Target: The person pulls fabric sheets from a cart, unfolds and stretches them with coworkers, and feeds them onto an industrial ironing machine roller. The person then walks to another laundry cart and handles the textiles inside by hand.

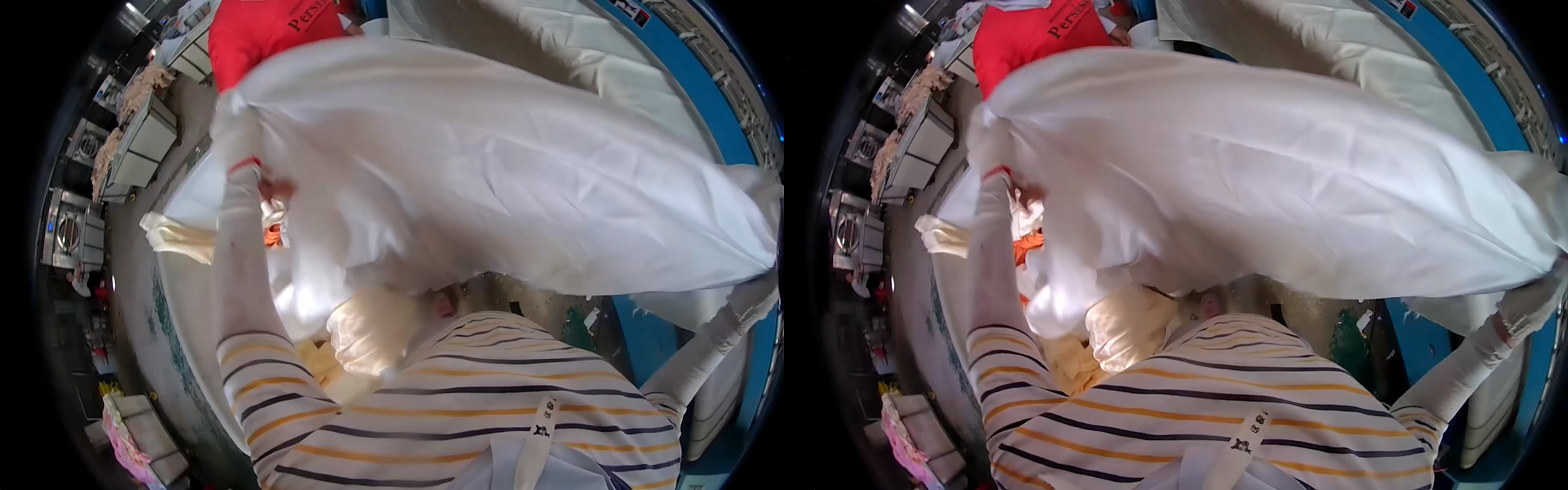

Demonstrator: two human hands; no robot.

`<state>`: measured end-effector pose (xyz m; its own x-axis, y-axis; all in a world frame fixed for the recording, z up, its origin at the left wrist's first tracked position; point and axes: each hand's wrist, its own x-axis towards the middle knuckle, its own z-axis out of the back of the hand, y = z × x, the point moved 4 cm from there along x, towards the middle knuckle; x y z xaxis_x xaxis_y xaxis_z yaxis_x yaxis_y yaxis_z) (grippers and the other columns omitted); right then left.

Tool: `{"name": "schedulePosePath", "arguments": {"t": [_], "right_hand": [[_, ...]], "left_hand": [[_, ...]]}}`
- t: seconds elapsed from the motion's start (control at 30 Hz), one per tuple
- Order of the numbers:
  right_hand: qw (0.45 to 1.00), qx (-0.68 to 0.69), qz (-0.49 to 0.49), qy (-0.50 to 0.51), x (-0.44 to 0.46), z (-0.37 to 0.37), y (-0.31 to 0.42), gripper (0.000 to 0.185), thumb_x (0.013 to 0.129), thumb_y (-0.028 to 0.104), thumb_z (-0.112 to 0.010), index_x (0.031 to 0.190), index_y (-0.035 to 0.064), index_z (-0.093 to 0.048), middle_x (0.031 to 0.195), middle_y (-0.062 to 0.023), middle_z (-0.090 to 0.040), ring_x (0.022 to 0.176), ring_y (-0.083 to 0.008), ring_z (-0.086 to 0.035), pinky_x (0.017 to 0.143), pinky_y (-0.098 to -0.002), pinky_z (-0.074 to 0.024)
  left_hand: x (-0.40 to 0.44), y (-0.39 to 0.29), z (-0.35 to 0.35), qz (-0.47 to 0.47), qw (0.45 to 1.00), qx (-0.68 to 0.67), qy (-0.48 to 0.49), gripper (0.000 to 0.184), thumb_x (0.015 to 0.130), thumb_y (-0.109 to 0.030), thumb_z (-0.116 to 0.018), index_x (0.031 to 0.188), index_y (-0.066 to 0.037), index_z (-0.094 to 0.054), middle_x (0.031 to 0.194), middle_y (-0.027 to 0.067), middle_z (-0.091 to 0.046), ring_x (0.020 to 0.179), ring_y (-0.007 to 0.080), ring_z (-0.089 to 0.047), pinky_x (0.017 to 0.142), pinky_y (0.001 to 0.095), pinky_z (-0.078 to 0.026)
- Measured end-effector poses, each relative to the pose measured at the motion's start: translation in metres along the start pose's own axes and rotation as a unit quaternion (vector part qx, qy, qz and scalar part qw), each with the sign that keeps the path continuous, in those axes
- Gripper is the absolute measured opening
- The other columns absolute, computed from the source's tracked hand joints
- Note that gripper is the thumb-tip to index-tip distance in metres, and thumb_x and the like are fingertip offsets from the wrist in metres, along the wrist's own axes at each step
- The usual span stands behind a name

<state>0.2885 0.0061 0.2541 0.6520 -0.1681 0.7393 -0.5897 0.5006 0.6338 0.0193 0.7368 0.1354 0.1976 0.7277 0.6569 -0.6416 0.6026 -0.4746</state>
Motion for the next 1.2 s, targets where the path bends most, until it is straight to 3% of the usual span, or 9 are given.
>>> {"name": "schedulePosePath", "arguments": {"t": [0.03,0.2,0.37,0.47,0.57,0.63,0.77,1.03,1.2], "right_hand": [[0.967,0.209,-0.142,0.030,-0.006,0.002,-0.025,0.040,0.098,0.035,-0.050,0.116,-0.0008,-0.058,0.112,-0.0116,-0.060,0.101,-0.0204,-0.058,0.087,-0.0345,-0.0489],[0.999,-0.018,-0.012,0.046,-0.053,-0.003,-0.055,0.040,0.098,0.032,-0.055,0.119,-0.0012,-0.058,0.112,-0.0092,-0.060,0.103,-0.0170,-0.056,0.092,-0.0307,-0.0446],[0.844,0.195,-0.413,0.282,-0.100,-0.021,-0.117,0.048,0.093,0.029,-0.064,0.131,0.0005,-0.054,0.129,-0.0123,-0.059,0.121,-0.0201,-0.053,0.100,-0.0322,-0.0452],[0.949,0.095,-0.169,0.248,-0.171,-0.079,-0.068,0.036,0.085,0.016,-0.072,0.117,0.0028,-0.062,0.107,-0.0082,-0.067,0.096,-0.0182,-0.063,0.086,-0.0319,-0.0519],[0.907,0.129,0.030,0.400,-0.229,-0.105,-0.022,0.024,0.082,0.014,-0.071,0.104,0.0055,-0.067,0.099,-0.0078,-0.067,0.087,-0.0214,-0.066,0.075,-0.0326,-0.0541],[0.755,-0.012,0.043,0.655,-0.289,-0.128,0.008,0.019,0.082,0.019,-0.070,0.098,0.0104,-0.068,0.091,-0.0083,-0.065,0.082,-0.0218,-0.065,0.077,-0.0320,-0.0530],[0.651,0.161,0.122,0.731,-0.280,-0.087,0.038,0.019,0.084,0.023,-0.067,0.100,0.0131,-0.067,0.091,-0.0088,-0.063,0.086,-0.0208,-0.063,0.079,-0.0333,-0.0513],[0.734,0.422,-0.256,0.468,-0.210,-0.069,-0.082,0.038,0.090,0.021,-0.059,0.124,0.0063,-0.055,0.114,-0.0155,-0.060,0.102,-0.0264,-0.062,0.089,-0.0341,-0.0481],[0.687,0.205,0.171,0.675,-0.307,-0.084,-0.125,0.051,0.088,0.010,-0.053,0.138,0.0049,-0.045,0.123,-0.0171,-0.057,0.118,-0.0319,-0.052,0.104,-0.0391,-0.0383]], "left_hand": [[0.017,-0.026,0.012,0.067,0.997,0.024,0.007,0.042,0.084,-0.036,-0.056,0.121,-0.018,-0.063,0.106,0.0184,-0.069,0.101,0.0372,-0.065,0.085,0.0462,-0.051],[0.031,-0.059,-0.045,-0.062,0.991,-0.021,0.114,0.033,0.089,-0.031,-0.054,0.115,-0.013,-0.065,0.099,0.0158,-0.069,0.087,0.0290,-0.067,0.081,0.0407,-0.052],[-0.152,-0.207,-0.013,-0.181,0.871,-0.308,0.337,0.032,0.092,-0.028,-0.054,0.115,-0.009,-0.064,0.101,0.0140,-0.068,0.086,0.0263,-0.065,0.082,0.0393,-0.052],[-0.277,-0.268,0.007,-0.266,0.775,-0.352,0.452,0.032,0.092,-0.028,-0.054,0.116,-0.008,-0.063,0.102,0.0138,-0.067,0.088,0.0260,-0.065,0.082,0.0385,-0.051],[-0.379,-0.313,0.031,-0.308,0.706,-0.364,0.524,0.033,0.092,-0.028,-0.054,0.116,-0.007,-0.062,0.104,0.0137,-0.067,0.091,0.0256,-0.064,0.083,0.0377,-0.051],[-0.426,-0.330,0.043,-0.317,0.686,-0.356,0.550,0.033,0.093,-0.027,-0.054,0.117,-0.007,-0.062,0.105,0.0136,-0.066,0.092,0.0254,-0.064,0.084,0.0372,-0.051],[-0.471,-0.335,0.061,-0.308,0.699,-0.324,0.557,0.033,0.093,-0.027,-0.054,0.118,-0.006,-0.061,0.107,0.0134,-0.066,0.095,0.0249,-0.063,0.085,0.0362,-0.051],[-0.486,-0.308,0.139,-0.228,0.816,-0.245,0.472,0.034,0.094,-0.026,-0.054,0.119,-0.003,-0.060,0.111,0.0130,-0.064,0.100,0.0239,-0.062,0.087,0.0341,-0.051],[-0.440,-0.291,0.236,-0.132,0.918,-0.224,0.299,0.035,0.095,-0.025,-0.054,0.120,-0.002,-0.058,0.114,0.0127,-0.063,0.104,0.0233,-0.061,0.089,0.0328,-0.051]]}}
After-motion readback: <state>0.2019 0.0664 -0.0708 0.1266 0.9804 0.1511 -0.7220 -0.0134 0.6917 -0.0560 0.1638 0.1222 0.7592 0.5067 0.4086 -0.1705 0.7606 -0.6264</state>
